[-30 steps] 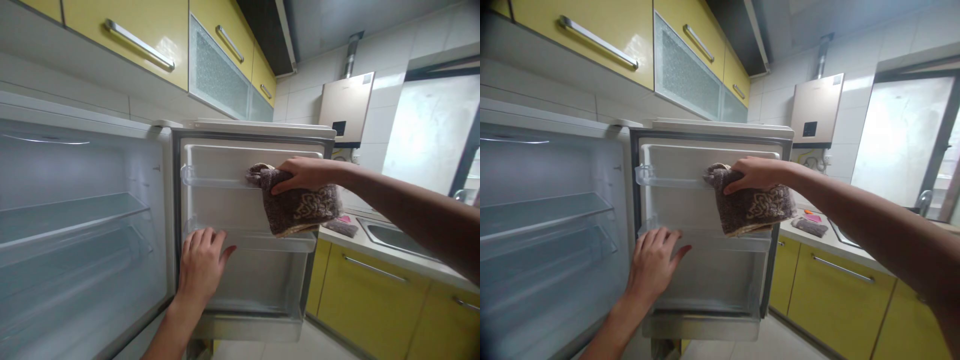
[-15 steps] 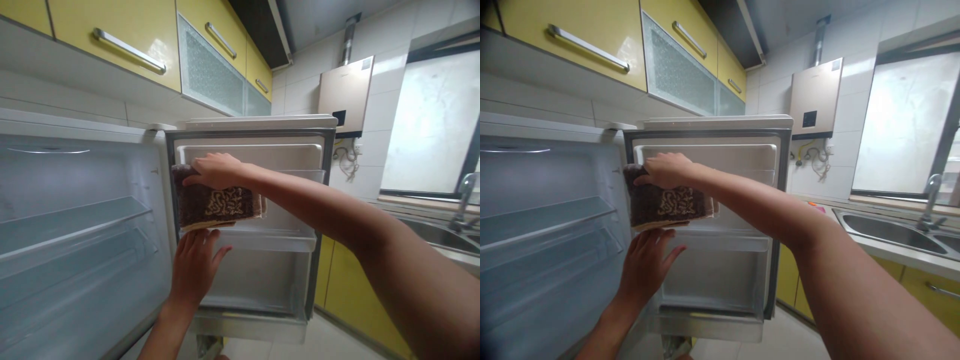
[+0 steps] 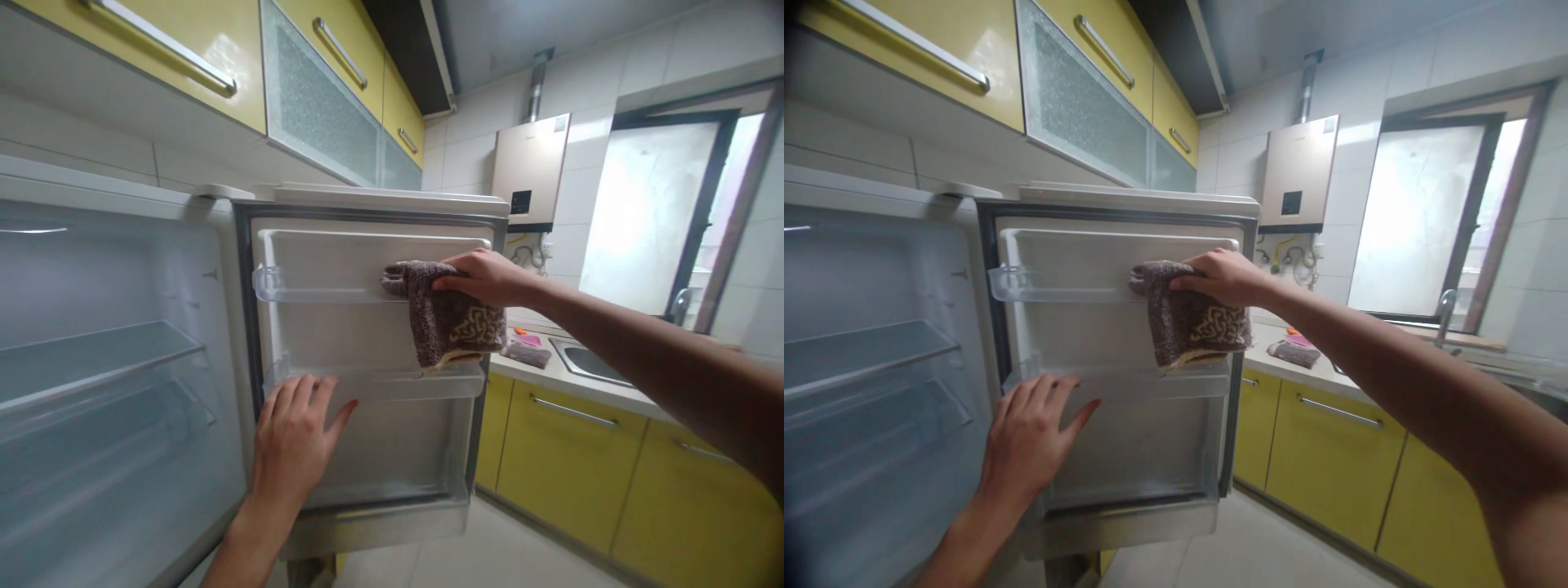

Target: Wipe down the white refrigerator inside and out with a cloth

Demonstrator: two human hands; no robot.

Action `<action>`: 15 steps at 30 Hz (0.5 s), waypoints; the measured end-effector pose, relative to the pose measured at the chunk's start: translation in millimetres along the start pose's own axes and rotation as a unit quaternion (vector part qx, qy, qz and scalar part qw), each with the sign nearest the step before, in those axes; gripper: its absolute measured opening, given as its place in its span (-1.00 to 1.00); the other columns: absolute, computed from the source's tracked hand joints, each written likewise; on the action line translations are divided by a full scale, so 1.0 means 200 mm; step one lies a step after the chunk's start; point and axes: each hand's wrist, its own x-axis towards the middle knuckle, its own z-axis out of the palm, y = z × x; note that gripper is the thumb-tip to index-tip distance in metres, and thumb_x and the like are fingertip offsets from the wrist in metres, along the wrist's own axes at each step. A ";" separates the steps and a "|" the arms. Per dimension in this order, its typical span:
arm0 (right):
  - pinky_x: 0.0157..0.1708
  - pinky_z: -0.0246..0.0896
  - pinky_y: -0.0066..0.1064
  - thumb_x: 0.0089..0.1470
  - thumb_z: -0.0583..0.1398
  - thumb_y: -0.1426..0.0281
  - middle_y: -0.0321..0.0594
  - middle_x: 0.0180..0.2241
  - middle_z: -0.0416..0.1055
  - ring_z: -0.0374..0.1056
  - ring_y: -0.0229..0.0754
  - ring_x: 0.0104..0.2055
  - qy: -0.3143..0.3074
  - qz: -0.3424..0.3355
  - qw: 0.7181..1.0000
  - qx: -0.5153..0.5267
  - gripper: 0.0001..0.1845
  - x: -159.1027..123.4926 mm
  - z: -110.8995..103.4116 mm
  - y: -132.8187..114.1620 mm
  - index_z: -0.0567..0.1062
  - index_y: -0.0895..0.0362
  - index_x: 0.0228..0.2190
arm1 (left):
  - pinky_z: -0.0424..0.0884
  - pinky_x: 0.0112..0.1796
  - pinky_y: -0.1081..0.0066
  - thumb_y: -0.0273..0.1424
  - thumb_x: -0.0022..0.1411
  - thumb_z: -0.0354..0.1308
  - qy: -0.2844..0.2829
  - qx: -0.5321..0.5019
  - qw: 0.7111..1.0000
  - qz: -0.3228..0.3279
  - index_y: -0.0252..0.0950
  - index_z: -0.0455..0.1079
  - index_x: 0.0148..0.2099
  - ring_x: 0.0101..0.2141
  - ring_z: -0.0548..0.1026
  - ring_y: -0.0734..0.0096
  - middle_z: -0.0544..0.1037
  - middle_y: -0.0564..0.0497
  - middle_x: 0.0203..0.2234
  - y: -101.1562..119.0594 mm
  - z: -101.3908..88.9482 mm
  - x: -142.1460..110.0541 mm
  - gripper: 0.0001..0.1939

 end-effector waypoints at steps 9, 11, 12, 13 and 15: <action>-0.51 -0.06 -0.37 0.16 0.19 -0.05 -0.34 -0.60 0.10 -0.01 -0.32 -0.51 0.280 0.084 0.943 0.161 -0.44 -0.06 0.07 0.04 0.22 0.08 -0.61 | 0.38 0.08 0.03 -0.10 0.44 0.15 0.000 -0.016 1.000 0.022 -0.25 0.47 0.17 0.04 0.50 -0.06 0.60 -0.16 -0.05 -0.05 0.00 -0.02 -0.58; -0.49 -0.04 -0.32 0.25 0.12 -0.01 -0.30 -0.57 0.13 0.01 -0.30 -0.50 0.395 0.106 0.896 0.172 -0.49 -0.08 0.07 0.03 0.24 0.07 -0.57 | 0.39 0.07 0.02 -0.10 0.45 0.15 -0.005 -0.023 1.000 0.017 -0.24 0.46 0.18 0.05 0.50 -0.07 0.60 -0.16 -0.05 -0.07 -0.01 -0.04 -0.58; -0.47 -0.01 -0.29 0.29 0.06 0.01 -0.27 -0.54 0.17 0.05 -0.27 -0.48 0.474 0.113 0.857 0.167 -0.51 -0.09 0.07 0.02 0.28 0.08 -0.52 | 0.39 0.07 0.01 -0.10 0.45 0.14 -0.009 -0.030 0.999 0.014 -0.23 0.45 0.18 0.05 0.50 -0.07 0.60 -0.16 -0.05 -0.08 -0.01 -0.05 -0.58; -0.44 0.03 -0.26 0.34 0.00 0.01 -0.23 -0.51 0.23 0.12 -0.23 -0.45 0.551 0.117 0.813 0.147 -0.50 -0.10 0.08 0.01 0.33 0.10 -0.47 | 0.39 0.06 0.01 -0.10 0.45 0.14 -0.014 -0.040 0.999 0.011 -0.22 0.44 0.18 0.04 0.50 -0.06 0.60 -0.15 -0.05 -0.08 -0.02 -0.05 -0.59; -0.36 0.11 -0.17 0.40 -0.14 0.02 -0.08 -0.40 0.38 0.28 -0.08 -0.34 0.624 0.117 0.771 0.053 -0.39 -0.15 0.09 -0.01 0.47 0.16 -0.33 | 0.41 0.06 0.01 -0.08 0.45 0.13 -0.028 -0.078 0.997 0.010 -0.17 0.43 0.18 0.03 0.52 -0.02 0.60 -0.11 -0.03 -0.11 -0.05 -0.03 -0.60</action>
